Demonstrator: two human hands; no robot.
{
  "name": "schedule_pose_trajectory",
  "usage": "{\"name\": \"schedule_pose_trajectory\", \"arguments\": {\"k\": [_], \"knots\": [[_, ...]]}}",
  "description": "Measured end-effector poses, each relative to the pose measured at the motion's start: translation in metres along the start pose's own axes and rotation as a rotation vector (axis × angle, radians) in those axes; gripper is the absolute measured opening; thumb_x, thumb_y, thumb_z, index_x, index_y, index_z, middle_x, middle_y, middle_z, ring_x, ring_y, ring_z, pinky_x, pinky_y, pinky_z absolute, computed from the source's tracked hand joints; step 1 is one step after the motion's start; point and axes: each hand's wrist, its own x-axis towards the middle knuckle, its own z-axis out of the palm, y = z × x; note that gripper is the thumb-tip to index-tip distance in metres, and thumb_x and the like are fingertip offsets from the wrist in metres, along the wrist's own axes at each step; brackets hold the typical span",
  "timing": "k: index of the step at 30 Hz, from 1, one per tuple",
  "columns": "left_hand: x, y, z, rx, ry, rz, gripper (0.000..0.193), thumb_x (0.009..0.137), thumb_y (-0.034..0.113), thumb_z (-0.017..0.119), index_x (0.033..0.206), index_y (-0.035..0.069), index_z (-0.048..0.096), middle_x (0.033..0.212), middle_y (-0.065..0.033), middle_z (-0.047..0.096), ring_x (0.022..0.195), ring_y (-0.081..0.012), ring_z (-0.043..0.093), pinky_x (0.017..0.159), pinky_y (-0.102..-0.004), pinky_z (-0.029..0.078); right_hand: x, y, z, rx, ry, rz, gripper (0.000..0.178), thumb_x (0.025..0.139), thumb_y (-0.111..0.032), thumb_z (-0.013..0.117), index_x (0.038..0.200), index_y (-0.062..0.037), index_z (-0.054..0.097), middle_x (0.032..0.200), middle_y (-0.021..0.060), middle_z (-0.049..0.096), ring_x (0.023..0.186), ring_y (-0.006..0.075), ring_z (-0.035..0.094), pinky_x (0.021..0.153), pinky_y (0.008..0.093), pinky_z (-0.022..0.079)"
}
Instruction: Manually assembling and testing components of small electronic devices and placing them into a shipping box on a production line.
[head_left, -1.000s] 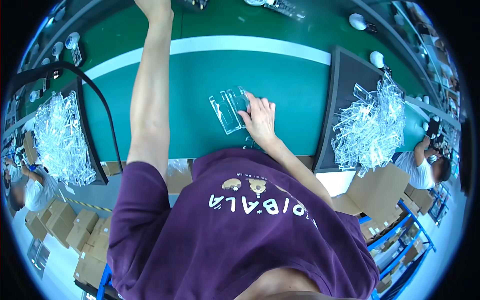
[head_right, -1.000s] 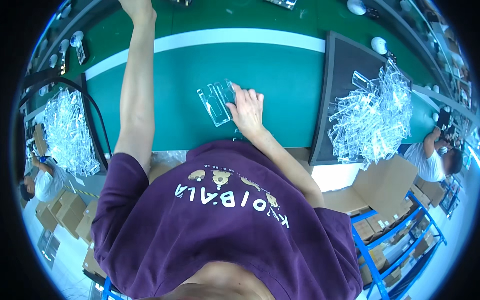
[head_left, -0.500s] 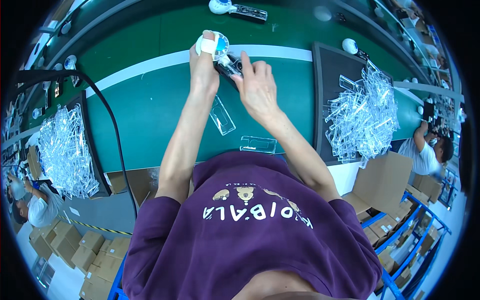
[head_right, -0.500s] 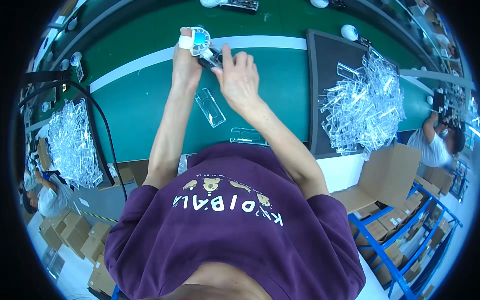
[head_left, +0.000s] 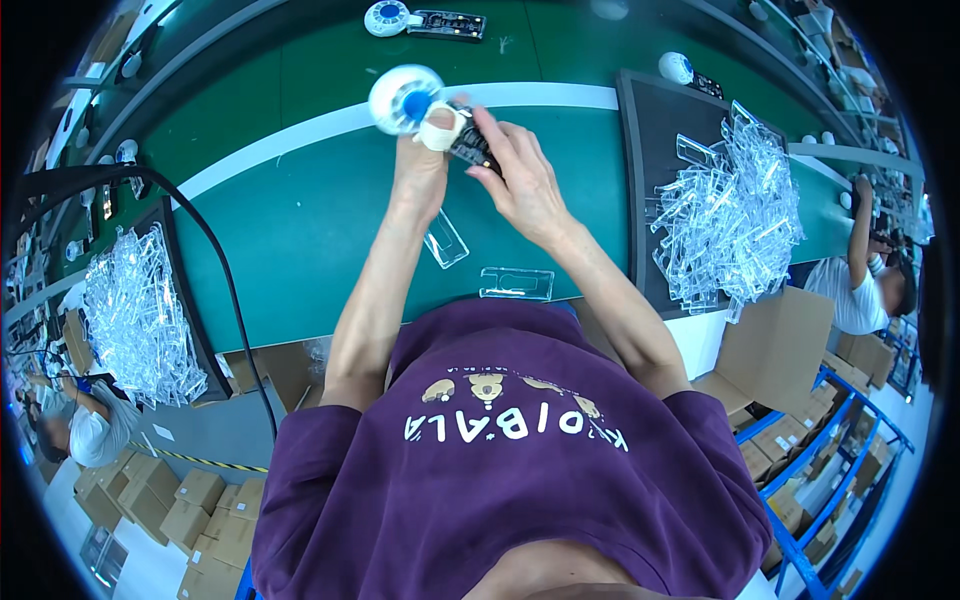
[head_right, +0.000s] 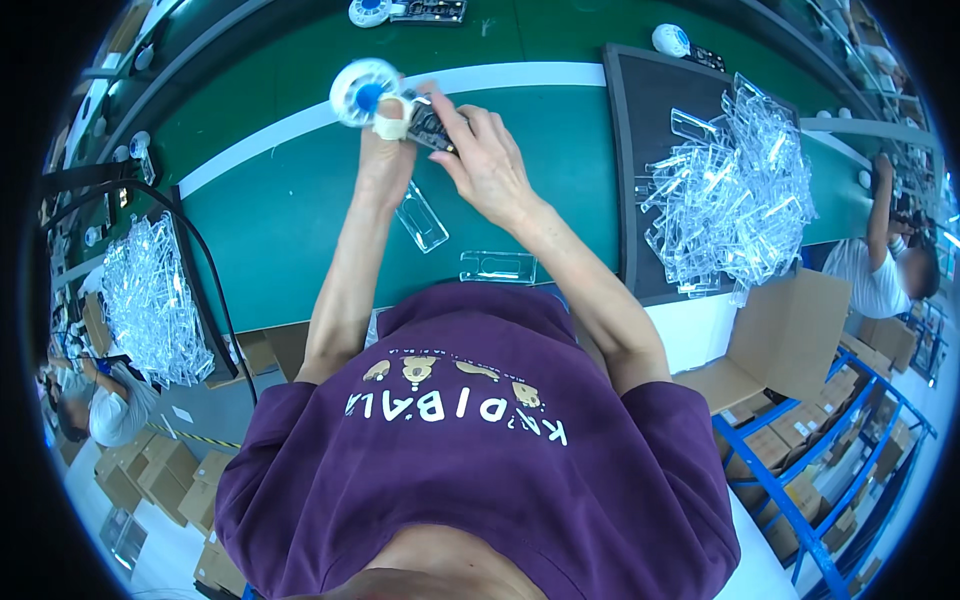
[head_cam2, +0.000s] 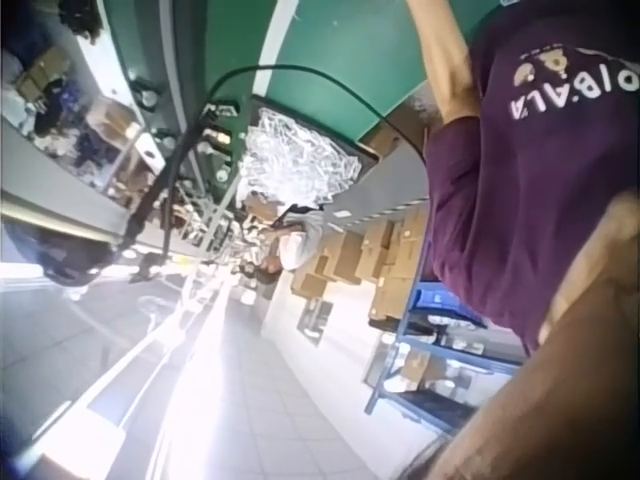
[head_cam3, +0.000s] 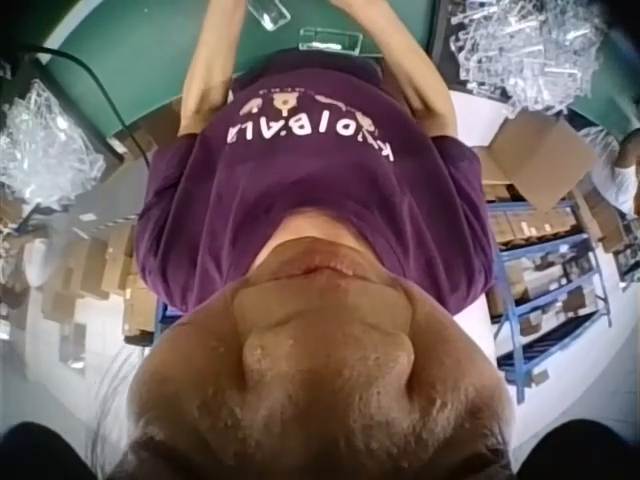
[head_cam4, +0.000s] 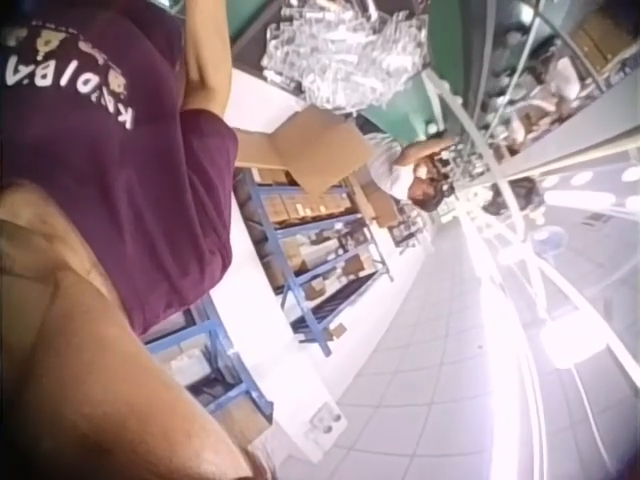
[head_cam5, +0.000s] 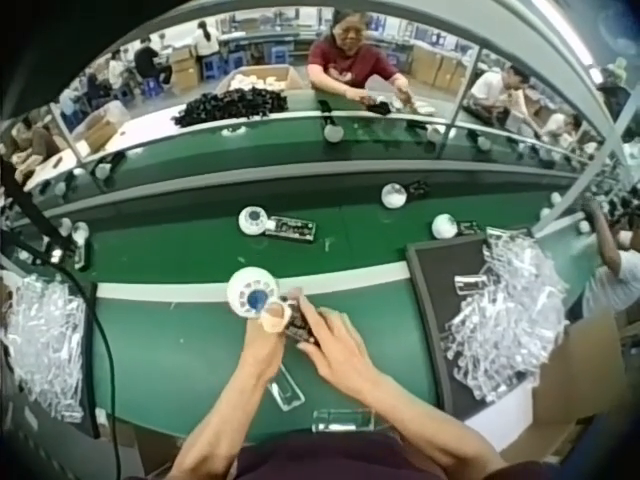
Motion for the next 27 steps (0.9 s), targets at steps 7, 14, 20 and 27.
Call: {"name": "schedule_pose_trajectory", "arguments": {"k": [7, 14, 20, 27], "knots": [[-0.013, 0.011, 0.013, 0.013, 0.034, -0.001, 0.046, 0.083, 0.028, 0.064, 0.115, 0.000, 0.048, 0.110, -0.0162, 0.057, 0.103, -0.0242, 0.056, 0.087, -0.0338, 0.044, 0.021, -0.004, 0.011, 0.761, 0.275, 0.610, 0.040, 0.091, -0.035, 0.047, 0.110, -0.0006, 0.053, 0.094, 0.0117, 0.056, 0.081, 0.0216, 0.055, 0.073, 0.0334, 0.045], [-0.036, 0.016, 0.029, 0.500, -0.044, 0.357, 0.037, 0.083, 0.018, 0.064, 0.112, 0.000, 0.050, 0.112, -0.0151, 0.057, 0.102, -0.0209, 0.055, 0.088, -0.0320, 0.044, 0.039, 0.009, 0.021, 1.321, 0.440, 0.962, 0.045, 0.094, -0.042, 0.036, 0.079, -0.0026, 0.054, 0.071, 0.0069, 0.053, 0.067, 0.0159, 0.051, 0.062, 0.0313, 0.043], [-0.015, 0.018, 0.042, 0.627, -0.119, 0.620, 0.038, 0.079, 0.021, 0.068, 0.108, 0.001, 0.054, 0.096, -0.0100, 0.060, 0.088, -0.0177, 0.058, 0.081, -0.0281, 0.045, 0.063, 0.029, 0.032, 1.321, 0.426, 0.799, 0.046, 0.093, -0.042, 0.037, 0.075, -0.0038, 0.055, 0.065, 0.0057, 0.052, 0.065, 0.0165, 0.051, 0.059, 0.0307, 0.042], [0.168, 0.010, 0.032, 0.514, 0.054, 0.275, 0.039, 0.075, 0.024, 0.068, 0.101, -0.003, 0.055, 0.085, -0.0108, 0.065, 0.078, -0.0181, 0.062, 0.068, -0.0312, 0.048, 0.069, 0.085, 0.028, 0.286, 0.236, 0.499, 0.037, 0.091, -0.035, 0.046, 0.085, 0.0003, 0.058, 0.077, 0.0076, 0.059, 0.068, 0.0190, 0.056, 0.065, 0.0306, 0.045]]}}
